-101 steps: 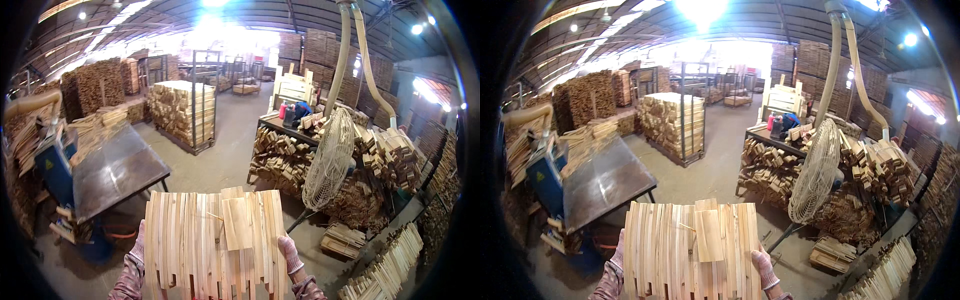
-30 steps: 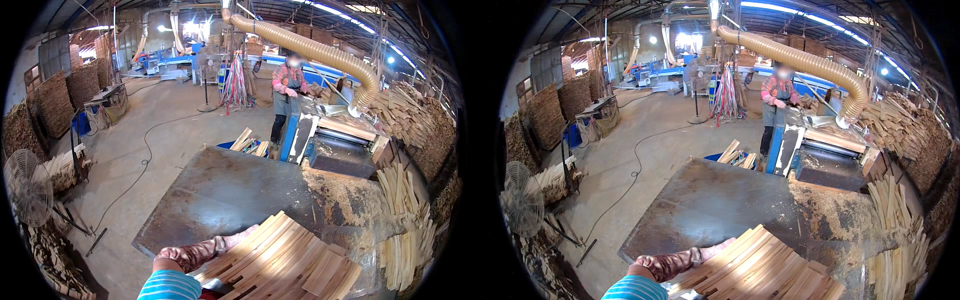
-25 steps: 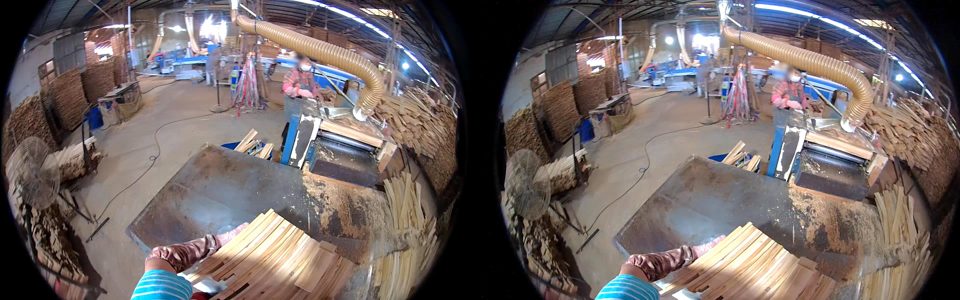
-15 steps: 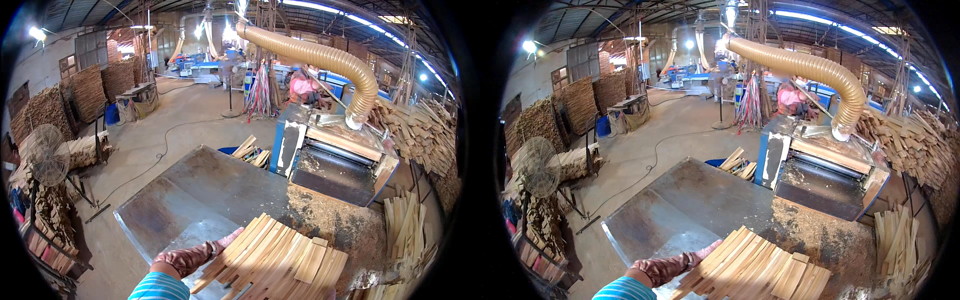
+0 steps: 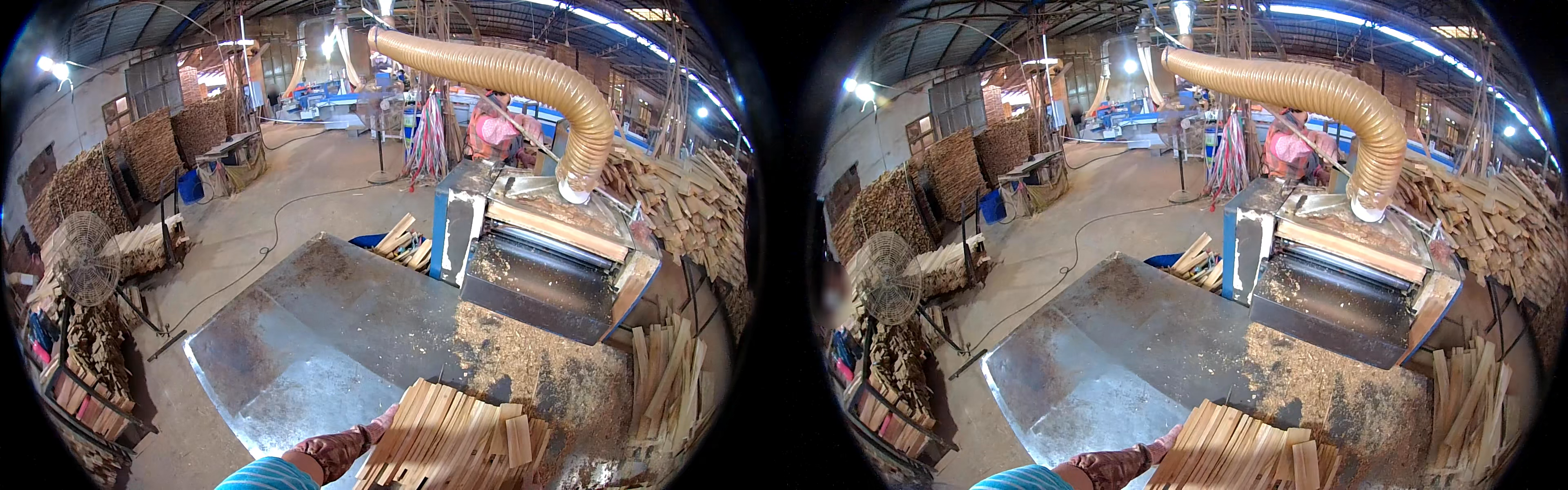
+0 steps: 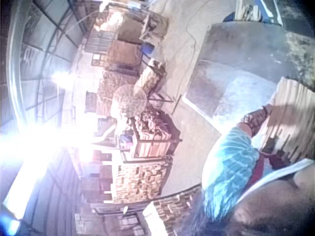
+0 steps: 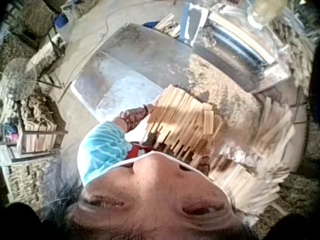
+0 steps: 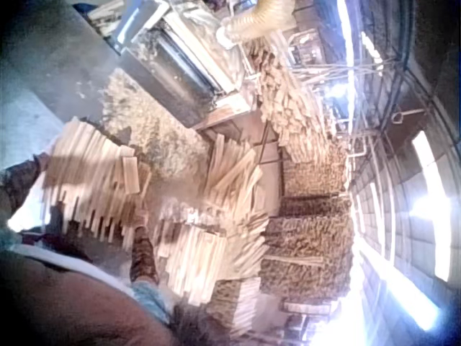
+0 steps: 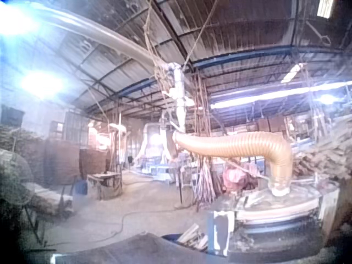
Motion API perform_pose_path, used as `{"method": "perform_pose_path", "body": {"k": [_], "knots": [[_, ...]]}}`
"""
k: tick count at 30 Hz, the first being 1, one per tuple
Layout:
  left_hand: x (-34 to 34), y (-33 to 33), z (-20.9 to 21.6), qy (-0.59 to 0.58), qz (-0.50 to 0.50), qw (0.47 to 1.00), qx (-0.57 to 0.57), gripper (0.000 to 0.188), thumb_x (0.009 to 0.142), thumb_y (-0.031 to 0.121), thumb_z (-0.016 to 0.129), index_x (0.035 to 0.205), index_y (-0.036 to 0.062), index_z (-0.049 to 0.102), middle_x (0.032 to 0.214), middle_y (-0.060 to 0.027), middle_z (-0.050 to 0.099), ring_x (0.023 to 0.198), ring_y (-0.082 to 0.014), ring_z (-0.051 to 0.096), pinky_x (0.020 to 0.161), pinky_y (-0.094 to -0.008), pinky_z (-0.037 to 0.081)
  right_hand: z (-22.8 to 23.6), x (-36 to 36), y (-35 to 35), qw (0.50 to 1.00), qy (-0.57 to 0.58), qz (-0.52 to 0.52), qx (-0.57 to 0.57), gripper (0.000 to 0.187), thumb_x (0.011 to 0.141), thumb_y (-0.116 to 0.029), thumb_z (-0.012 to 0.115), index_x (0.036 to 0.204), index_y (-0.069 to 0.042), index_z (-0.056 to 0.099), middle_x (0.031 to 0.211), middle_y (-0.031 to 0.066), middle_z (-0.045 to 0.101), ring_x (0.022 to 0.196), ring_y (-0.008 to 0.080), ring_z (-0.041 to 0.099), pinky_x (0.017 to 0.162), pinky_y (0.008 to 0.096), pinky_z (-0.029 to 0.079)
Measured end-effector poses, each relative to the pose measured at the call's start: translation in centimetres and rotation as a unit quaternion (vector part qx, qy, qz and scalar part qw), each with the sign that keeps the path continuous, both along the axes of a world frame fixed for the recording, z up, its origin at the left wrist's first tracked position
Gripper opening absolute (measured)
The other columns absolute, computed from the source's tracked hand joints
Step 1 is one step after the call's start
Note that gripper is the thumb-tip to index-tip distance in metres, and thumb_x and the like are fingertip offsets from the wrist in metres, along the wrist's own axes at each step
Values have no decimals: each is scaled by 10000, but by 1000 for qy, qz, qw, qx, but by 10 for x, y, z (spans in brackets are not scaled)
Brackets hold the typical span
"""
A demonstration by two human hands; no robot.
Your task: The person sorts and stacks small wooden planks in a workshop. They pick up planks from a metal table, align them, and place them into a blue bucket or onto a large stack on a metal rack. The person wears gloves and an apron while handling the wood.
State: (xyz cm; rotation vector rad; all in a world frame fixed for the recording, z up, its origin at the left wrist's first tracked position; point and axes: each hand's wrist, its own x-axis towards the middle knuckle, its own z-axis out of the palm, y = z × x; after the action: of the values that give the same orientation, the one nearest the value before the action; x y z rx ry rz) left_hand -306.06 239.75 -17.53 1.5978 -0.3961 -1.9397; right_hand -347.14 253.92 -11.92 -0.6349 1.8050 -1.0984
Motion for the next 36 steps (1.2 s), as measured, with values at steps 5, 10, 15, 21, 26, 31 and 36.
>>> {"method": "perform_pose_path", "body": {"k": [5,10,15,21,26,31,36], "knots": [[13,-13,-4,-46,-103,991,67,741,936,727,385,1276,131,668,1085,-76,730,923,-198,694,850,-380,536,2,3,-2,997,64,25,39,514,1043,-338,467,1467,-50,437,1429,138,528,1309,265,498,1089,366,430],[54,-48,-12,-347,-393,850,-46,724,922,719,402,1286,150,664,1148,-90,705,1022,-253,673,917,-397,494,17,25,11,984,142,48,95,516,1043,-339,459,1474,-58,426,1436,137,521,1318,265,490,1087,359,428],[36,-11,29,-250,-290,911,-156,770,876,711,514,1419,166,555,1330,-159,639,1279,-337,569,1058,-400,429,46,48,49,948,250,54,187,518,1042,-340,452,1481,-66,416,1443,136,514,1327,264,481,1085,352,427],[55,52,-9,-290,-341,877,-173,909,811,681,613,1474,88,424,1315,-210,625,1244,-361,584,1046,-415,432,67,97,97,904,317,91,272,521,1042,-341,443,1489,-75,404,1452,134,506,1338,263,471,1083,344,424],[66,85,-2,-288,-346,882,-141,877,800,651,630,1413,53,440,1284,-210,633,1230,-365,584,1020,-435,442,72,152,122,918,303,112,230,521,1040,-339,449,1488,-76,405,1453,133,505,1341,261,467,1082,343,424],[71,88,-31,-241,-353,880,-205,793,869,639,600,1385,52,461,1262,-162,652,1138,-328,630,947,-418,482,63,215,136,948,236,142,162,521,1038,-336,459,1485,-74,409,1451,131,505,1342,260,465,1082,342,424],[73,85,-30,-210,-352,888,-208,808,873,608,634,1436,60,448,1195,-158,677,1036,-293,665,916,-423,500,38,279,132,976,103,174,77,520,1035,-333,468,1482,-72,414,1450,130,506,1342,259,462,1081,342,425]]}}
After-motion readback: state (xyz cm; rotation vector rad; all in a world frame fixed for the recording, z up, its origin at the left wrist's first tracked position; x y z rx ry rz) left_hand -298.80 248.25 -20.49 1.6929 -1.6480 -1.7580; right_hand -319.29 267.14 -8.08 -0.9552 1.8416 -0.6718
